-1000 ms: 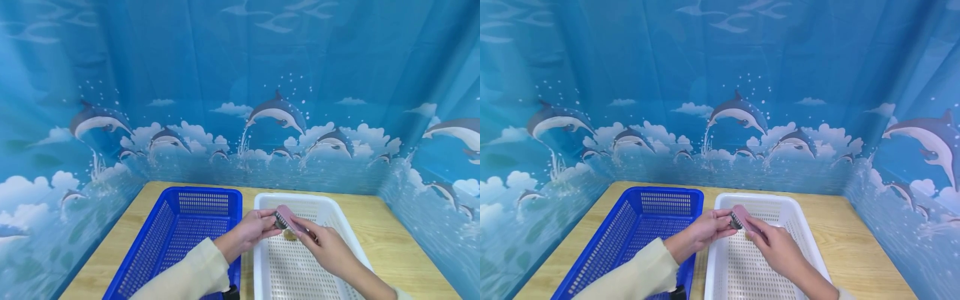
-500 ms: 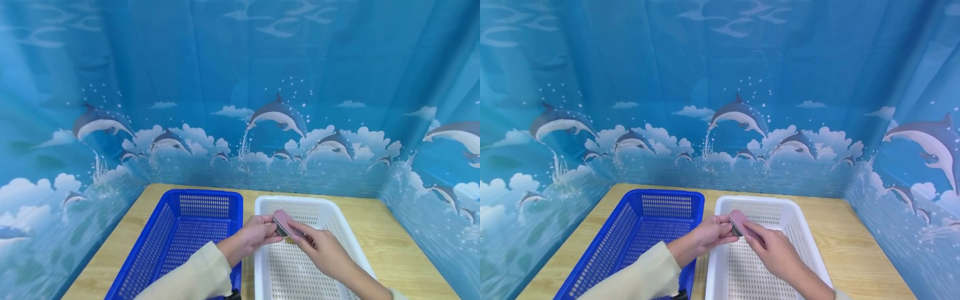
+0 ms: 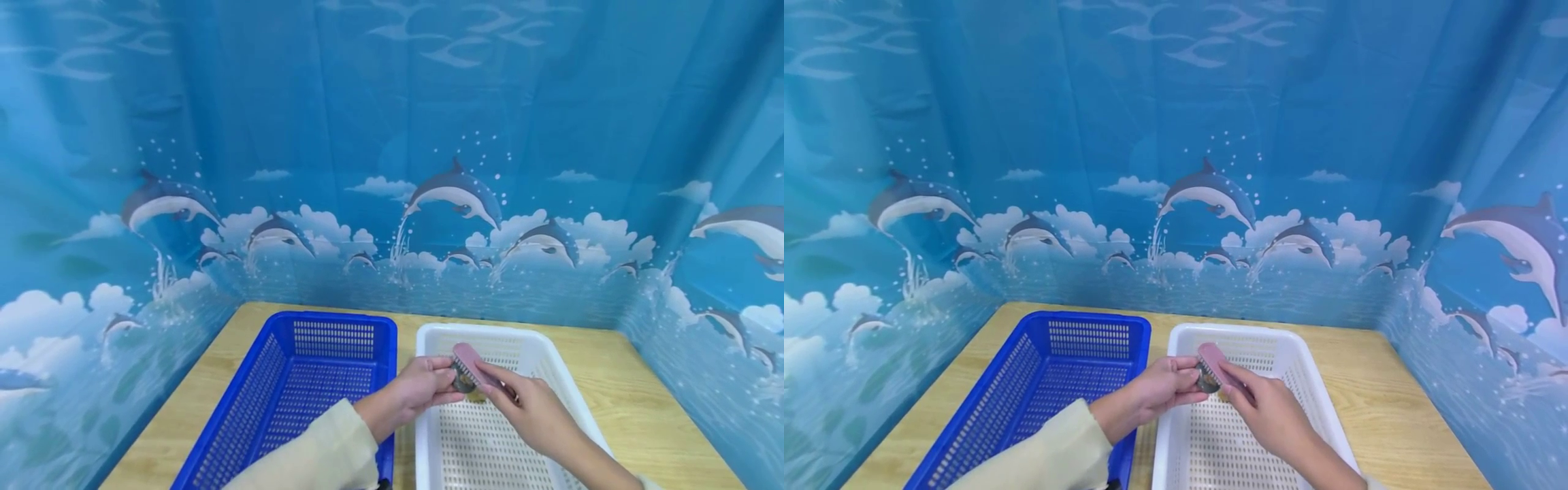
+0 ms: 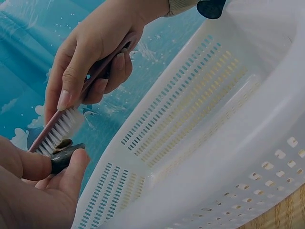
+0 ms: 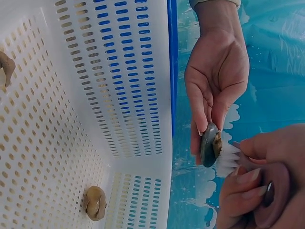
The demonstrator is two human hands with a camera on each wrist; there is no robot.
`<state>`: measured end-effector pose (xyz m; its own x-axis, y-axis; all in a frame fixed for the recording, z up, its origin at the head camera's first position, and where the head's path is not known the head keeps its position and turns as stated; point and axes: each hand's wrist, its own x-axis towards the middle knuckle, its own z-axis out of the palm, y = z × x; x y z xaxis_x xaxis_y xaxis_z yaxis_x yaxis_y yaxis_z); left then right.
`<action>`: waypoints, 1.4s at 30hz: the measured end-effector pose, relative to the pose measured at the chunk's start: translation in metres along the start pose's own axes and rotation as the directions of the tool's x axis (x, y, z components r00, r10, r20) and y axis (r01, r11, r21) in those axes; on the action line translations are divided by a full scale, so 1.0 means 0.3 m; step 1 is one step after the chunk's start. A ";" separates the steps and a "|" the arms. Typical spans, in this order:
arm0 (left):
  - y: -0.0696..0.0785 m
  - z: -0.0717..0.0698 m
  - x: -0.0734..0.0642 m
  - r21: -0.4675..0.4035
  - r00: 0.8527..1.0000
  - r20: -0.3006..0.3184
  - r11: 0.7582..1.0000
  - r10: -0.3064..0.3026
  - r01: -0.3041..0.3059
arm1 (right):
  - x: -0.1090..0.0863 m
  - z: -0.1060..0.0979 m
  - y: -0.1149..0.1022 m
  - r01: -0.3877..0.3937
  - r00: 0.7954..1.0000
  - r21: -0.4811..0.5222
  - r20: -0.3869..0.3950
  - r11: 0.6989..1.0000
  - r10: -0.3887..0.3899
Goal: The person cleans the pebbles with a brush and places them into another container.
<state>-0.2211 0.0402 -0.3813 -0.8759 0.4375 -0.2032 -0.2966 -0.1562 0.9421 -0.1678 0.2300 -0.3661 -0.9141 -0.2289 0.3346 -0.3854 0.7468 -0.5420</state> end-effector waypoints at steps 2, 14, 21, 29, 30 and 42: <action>0.003 -0.001 -0.001 0.006 1.000 -0.003 1.000 -0.002 0.002 | -0.003 -0.001 0.001 -0.007 1.000 -0.002 0.000 1.000 0.007; 0.018 -0.011 0.001 0.006 1.000 -0.019 1.000 0.020 -0.020 | -0.017 -0.016 -0.004 -0.061 0.997 0.022 0.042 0.998 0.060; 0.020 -0.010 0.003 -0.013 0.999 -0.024 0.999 0.030 -0.030 | -0.026 -0.015 -0.017 -0.013 0.998 0.061 0.065 0.998 0.009; 0.020 0.014 -0.012 -0.023 1.000 -0.001 1.000 -0.002 0.002 | -0.018 -0.015 -0.031 0.002 0.999 0.069 0.033 0.998 -0.004; 0.021 0.017 -0.014 -0.023 1.000 0.005 1.000 -0.005 0.005 | -0.016 -0.016 -0.031 -0.001 1.000 0.063 0.028 0.998 0.000; 0.034 0.026 -0.029 -0.027 1.000 0.017 1.000 -0.005 0.006 | -0.015 -0.030 -0.015 -0.020 1.000 0.027 -0.014 0.999 0.020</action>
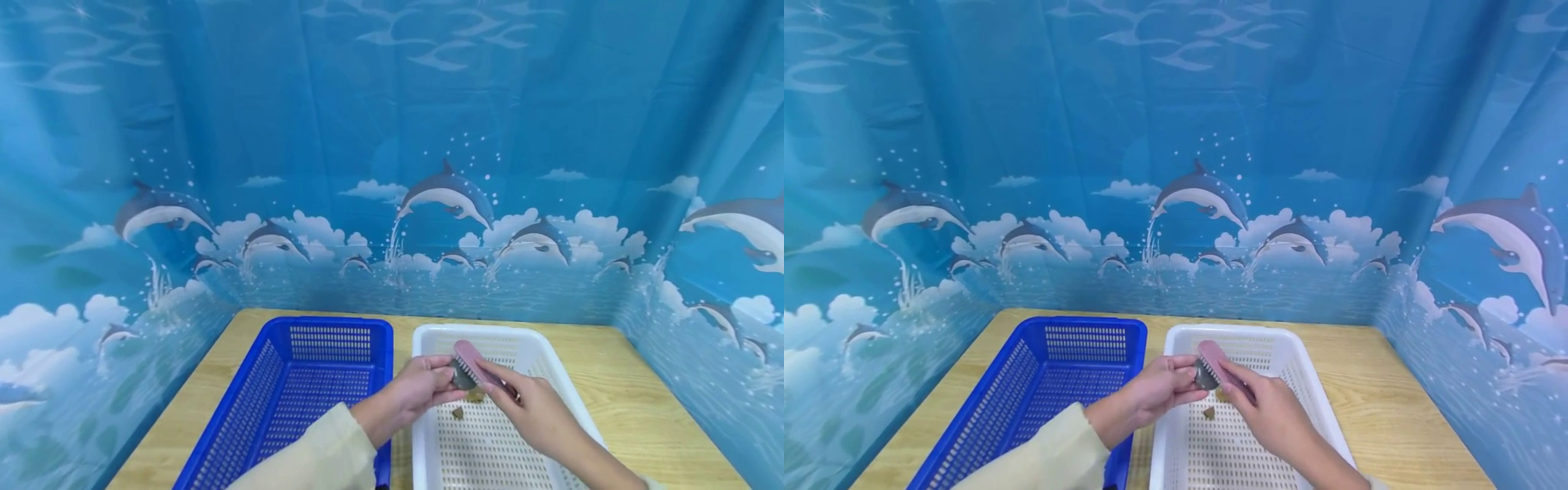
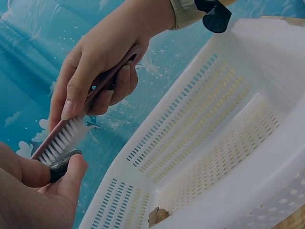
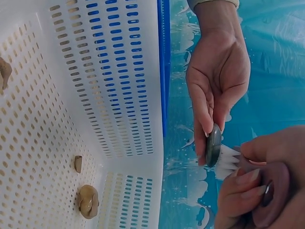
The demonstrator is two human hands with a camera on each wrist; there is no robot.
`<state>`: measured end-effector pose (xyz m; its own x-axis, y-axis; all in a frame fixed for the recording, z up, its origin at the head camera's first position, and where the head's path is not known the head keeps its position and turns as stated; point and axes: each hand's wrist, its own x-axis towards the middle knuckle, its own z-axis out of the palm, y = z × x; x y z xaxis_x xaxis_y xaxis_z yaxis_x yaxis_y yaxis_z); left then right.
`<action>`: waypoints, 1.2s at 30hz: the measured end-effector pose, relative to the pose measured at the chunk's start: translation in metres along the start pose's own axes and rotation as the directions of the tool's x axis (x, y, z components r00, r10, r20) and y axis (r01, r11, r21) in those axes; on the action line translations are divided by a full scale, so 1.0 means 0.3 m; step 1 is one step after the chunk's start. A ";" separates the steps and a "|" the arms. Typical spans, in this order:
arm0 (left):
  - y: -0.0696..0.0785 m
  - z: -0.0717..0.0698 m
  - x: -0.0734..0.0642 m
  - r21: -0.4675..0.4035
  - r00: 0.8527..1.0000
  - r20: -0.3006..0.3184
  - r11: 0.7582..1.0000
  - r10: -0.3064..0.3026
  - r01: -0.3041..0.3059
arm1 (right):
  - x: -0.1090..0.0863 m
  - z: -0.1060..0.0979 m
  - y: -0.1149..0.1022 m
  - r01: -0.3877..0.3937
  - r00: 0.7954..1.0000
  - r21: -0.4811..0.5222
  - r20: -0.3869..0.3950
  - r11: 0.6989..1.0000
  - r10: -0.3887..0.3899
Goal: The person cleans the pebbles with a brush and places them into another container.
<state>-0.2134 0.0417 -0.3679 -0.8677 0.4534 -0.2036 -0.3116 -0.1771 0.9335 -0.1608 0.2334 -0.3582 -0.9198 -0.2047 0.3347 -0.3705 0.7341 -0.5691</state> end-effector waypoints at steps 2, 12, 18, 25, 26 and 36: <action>-0.002 -0.006 0.007 -0.002 1.000 -0.002 1.000 0.005 -0.005 | 0.000 -0.002 0.004 0.003 1.000 -0.003 0.005 1.000 -0.003; -0.005 -0.016 0.024 -0.016 0.998 -0.061 0.999 0.027 -0.028 | -0.006 0.002 -0.001 -0.019 0.997 0.006 0.070 1.000 0.019; -0.014 -0.021 0.036 -0.034 0.997 -0.075 0.999 0.024 -0.027 | -0.003 0.016 -0.007 0.044 0.996 0.016 0.073 0.999 -0.045; -0.018 -0.015 0.028 -0.028 0.998 -0.059 1.000 0.003 -0.005 | 0.017 0.024 -0.023 0.045 0.995 0.002 0.085 0.999 -0.045; -0.019 -0.014 0.026 -0.026 0.998 -0.057 1.000 -0.001 0.000 | 0.020 0.024 -0.023 0.041 0.995 0.003 0.091 0.999 -0.041; -0.014 -0.018 0.024 -0.044 0.999 -0.035 0.999 -0.020 0.018 | 0.040 0.000 -0.005 -0.063 0.992 -0.024 0.108 0.998 0.065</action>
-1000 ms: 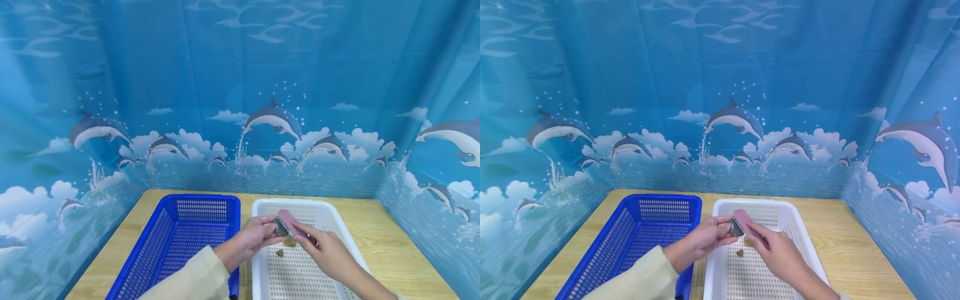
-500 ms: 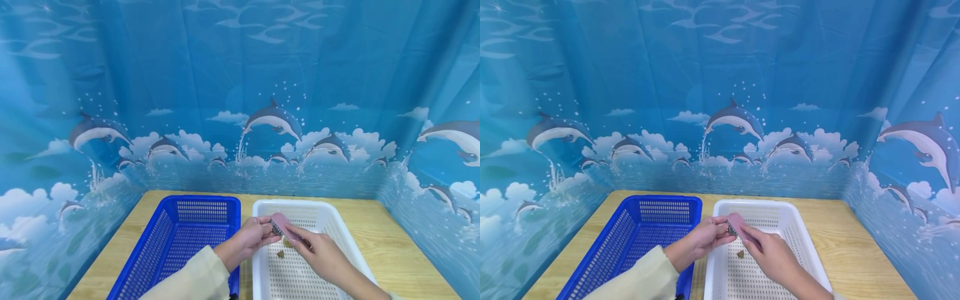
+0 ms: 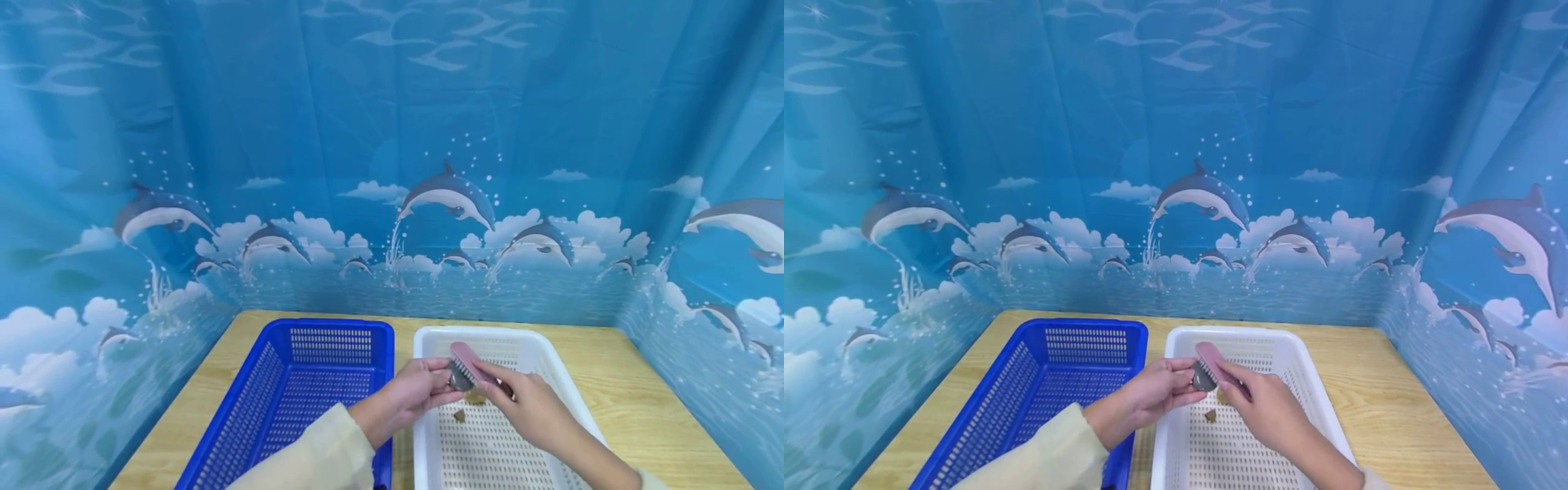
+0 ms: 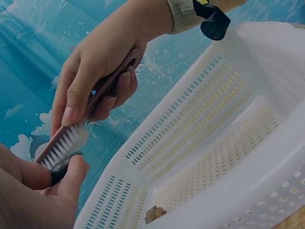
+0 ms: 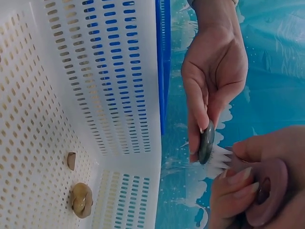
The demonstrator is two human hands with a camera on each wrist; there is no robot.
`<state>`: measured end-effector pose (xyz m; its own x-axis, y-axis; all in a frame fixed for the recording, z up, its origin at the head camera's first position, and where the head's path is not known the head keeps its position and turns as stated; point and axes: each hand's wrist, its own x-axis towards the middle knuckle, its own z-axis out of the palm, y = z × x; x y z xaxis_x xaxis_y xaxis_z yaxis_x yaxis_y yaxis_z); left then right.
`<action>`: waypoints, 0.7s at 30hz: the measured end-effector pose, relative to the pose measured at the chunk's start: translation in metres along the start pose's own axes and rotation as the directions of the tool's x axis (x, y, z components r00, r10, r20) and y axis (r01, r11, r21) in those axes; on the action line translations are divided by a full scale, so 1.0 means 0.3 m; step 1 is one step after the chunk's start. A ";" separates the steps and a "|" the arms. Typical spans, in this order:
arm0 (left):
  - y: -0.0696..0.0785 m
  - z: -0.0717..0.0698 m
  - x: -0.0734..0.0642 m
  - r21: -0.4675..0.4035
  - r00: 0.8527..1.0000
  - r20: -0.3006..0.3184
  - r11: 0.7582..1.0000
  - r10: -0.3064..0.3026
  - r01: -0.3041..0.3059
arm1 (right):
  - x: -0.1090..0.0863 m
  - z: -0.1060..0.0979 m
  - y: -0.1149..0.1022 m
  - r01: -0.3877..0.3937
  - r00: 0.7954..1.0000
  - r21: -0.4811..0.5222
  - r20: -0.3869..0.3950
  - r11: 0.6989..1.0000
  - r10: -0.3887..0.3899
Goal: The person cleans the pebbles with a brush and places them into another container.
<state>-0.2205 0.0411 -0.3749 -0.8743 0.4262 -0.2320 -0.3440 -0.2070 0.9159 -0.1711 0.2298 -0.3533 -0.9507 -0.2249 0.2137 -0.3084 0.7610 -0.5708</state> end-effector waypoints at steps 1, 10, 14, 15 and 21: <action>0.001 -0.001 0.001 0.001 1.000 -0.001 1.000 0.000 0.000 | -0.002 -0.003 0.001 -0.010 1.000 0.006 0.005 1.000 0.010; 0.012 -0.005 -0.009 -0.013 1.000 -0.014 1.000 0.009 -0.009 | -0.023 -0.008 0.007 -0.033 0.999 0.002 0.012 0.999 0.033; 0.010 -0.009 -0.010 -0.016 1.000 -0.023 1.000 0.000 0.000 | -0.028 -0.003 0.009 -0.008 1.000 0.005 0.016 1.000 0.008; 0.009 -0.010 -0.010 -0.018 1.000 -0.026 1.000 -0.001 0.001 | -0.030 -0.002 0.010 0.000 1.000 0.013 0.021 1.000 -0.001; 0.002 -0.007 -0.004 -0.007 0.999 -0.043 1.000 0.013 -0.013 | -0.035 0.003 0.004 0.055 0.998 0.056 0.039 0.997 -0.057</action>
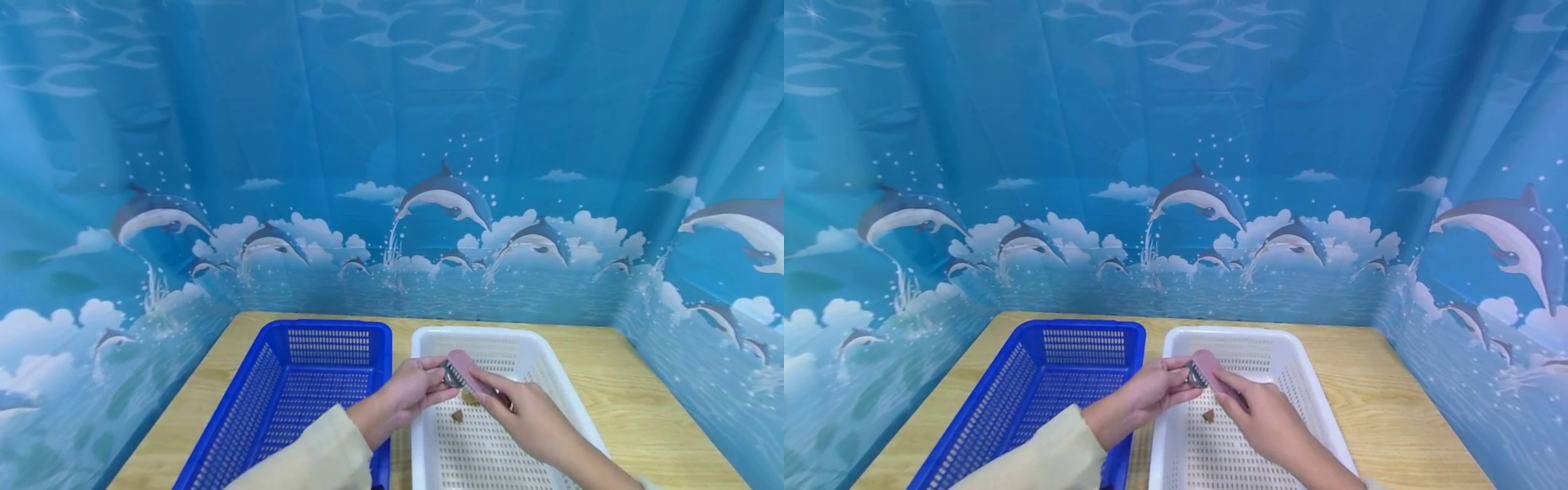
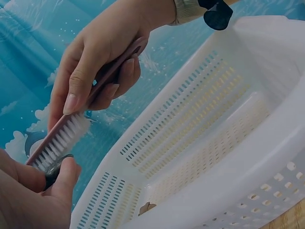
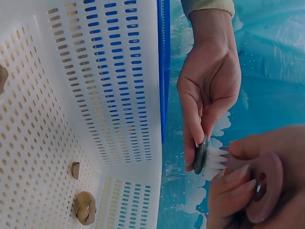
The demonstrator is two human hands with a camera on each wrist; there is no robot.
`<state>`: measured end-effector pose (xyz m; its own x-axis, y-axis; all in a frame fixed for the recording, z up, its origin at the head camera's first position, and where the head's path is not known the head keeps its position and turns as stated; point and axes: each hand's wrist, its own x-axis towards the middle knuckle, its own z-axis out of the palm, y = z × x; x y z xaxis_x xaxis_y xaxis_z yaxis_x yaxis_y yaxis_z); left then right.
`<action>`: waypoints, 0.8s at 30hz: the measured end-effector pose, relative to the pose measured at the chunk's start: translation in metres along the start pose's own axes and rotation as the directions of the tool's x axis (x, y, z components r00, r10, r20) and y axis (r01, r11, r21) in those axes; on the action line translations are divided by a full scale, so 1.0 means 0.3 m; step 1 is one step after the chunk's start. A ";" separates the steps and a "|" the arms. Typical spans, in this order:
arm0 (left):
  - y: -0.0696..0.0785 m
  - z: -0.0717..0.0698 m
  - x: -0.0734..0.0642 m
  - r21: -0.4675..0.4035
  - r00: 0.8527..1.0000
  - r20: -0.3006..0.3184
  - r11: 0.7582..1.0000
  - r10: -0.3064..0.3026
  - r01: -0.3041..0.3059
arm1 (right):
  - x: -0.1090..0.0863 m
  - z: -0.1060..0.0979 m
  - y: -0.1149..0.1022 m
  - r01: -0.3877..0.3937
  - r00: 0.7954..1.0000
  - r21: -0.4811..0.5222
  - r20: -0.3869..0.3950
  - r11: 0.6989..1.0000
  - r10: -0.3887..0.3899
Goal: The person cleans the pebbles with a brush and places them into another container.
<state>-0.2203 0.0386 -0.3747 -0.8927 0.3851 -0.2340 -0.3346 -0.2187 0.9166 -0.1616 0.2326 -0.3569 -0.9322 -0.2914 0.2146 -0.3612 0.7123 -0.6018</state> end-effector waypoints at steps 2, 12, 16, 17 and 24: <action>-0.003 0.000 0.001 0.004 1.000 -0.007 1.000 0.007 -0.007 | 0.001 0.004 -0.003 0.011 1.000 -0.004 -0.001 1.000 -0.011; -0.016 0.007 -0.011 -0.007 0.999 0.031 1.000 0.010 -0.010 | 0.018 0.010 -0.020 0.023 1.000 -0.011 0.016 1.000 -0.023; -0.019 0.011 -0.013 -0.019 0.999 0.032 1.000 0.009 -0.009 | 0.038 0.003 -0.020 0.022 0.999 -0.020 0.027 1.000 -0.022; -0.018 0.014 -0.014 -0.022 0.999 0.033 1.000 0.008 -0.007 | 0.040 0.000 -0.020 0.018 1.000 -0.026 0.024 1.000 -0.017; -0.022 0.010 -0.018 -0.025 0.999 0.044 1.000 -0.003 0.004 | 0.043 -0.016 -0.020 -0.030 0.999 -0.038 0.040 0.999 0.032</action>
<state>-0.2123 0.0408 -0.3786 -0.8776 0.4249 -0.2218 -0.3452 -0.2392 0.9075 -0.1717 0.2277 -0.3469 -0.9415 -0.2943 0.1642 -0.3336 0.7445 -0.5783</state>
